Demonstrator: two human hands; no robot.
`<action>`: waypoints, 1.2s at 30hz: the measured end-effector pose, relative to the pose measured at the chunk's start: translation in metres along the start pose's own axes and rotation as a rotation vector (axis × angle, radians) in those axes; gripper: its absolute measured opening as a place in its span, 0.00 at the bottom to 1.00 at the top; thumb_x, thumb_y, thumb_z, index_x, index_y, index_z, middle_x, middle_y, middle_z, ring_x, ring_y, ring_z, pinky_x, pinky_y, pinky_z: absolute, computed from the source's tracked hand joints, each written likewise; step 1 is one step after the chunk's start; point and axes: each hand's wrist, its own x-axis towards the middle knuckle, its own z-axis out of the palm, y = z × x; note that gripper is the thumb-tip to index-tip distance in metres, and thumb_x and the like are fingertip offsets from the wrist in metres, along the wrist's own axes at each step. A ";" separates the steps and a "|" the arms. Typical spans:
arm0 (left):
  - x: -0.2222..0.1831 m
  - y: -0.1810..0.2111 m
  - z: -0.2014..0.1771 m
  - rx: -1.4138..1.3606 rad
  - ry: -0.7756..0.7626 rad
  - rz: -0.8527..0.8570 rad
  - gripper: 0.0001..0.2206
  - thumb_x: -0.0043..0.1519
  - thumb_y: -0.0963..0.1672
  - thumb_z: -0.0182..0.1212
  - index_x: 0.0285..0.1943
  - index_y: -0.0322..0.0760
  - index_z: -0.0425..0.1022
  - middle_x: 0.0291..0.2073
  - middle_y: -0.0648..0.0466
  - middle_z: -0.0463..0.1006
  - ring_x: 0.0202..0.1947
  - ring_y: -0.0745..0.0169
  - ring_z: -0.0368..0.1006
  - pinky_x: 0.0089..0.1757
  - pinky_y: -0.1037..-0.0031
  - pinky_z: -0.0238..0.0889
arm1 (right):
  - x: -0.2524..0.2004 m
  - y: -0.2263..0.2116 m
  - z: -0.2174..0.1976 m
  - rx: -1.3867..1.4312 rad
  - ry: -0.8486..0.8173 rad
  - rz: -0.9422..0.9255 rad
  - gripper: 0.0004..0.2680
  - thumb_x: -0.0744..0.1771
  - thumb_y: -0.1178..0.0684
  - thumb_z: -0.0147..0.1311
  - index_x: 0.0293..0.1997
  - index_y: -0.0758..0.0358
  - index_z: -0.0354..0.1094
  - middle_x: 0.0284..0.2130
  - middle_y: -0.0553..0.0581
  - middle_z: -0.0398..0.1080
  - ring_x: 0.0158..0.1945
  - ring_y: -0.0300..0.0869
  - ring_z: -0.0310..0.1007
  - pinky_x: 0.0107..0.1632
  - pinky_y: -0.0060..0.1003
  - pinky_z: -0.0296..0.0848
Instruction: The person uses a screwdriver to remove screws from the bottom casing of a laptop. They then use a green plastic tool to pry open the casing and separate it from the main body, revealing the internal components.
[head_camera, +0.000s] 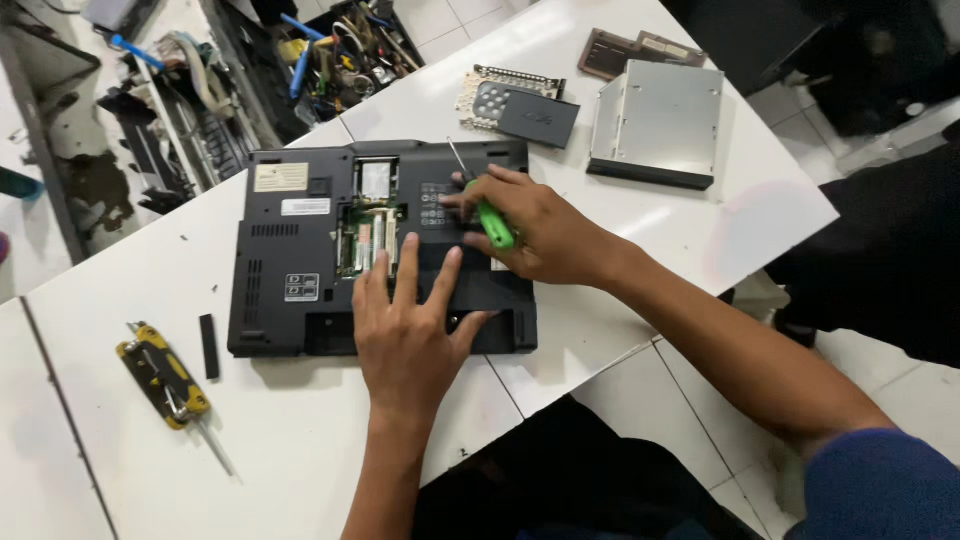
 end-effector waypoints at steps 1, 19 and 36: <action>-0.002 0.006 0.003 -0.014 0.002 0.000 0.32 0.51 0.60 0.76 0.65 0.54 0.84 0.65 0.39 0.79 0.61 0.25 0.75 0.59 0.41 0.64 | -0.002 0.003 0.000 -0.011 -0.003 0.008 0.08 0.71 0.53 0.59 0.55 0.58 0.68 0.47 0.64 0.79 0.62 0.67 0.75 0.73 0.66 0.57; -0.083 -0.007 0.027 0.264 0.012 -0.179 0.28 0.63 0.63 0.67 0.69 0.60 0.81 0.70 0.49 0.78 0.67 0.46 0.77 0.53 0.59 0.59 | -0.067 0.012 0.042 0.565 0.179 0.028 0.11 0.74 0.46 0.44 0.46 0.62 0.67 0.38 0.59 0.71 0.39 0.42 0.73 0.44 0.37 0.73; -0.079 -0.016 0.035 0.225 0.027 -0.297 0.28 0.59 0.62 0.71 0.66 0.56 0.85 0.69 0.47 0.80 0.67 0.42 0.79 0.55 0.57 0.59 | -0.068 -0.011 0.022 0.170 -0.153 -0.139 0.10 0.72 0.49 0.46 0.36 0.64 0.65 0.28 0.57 0.67 0.28 0.47 0.64 0.35 0.39 0.68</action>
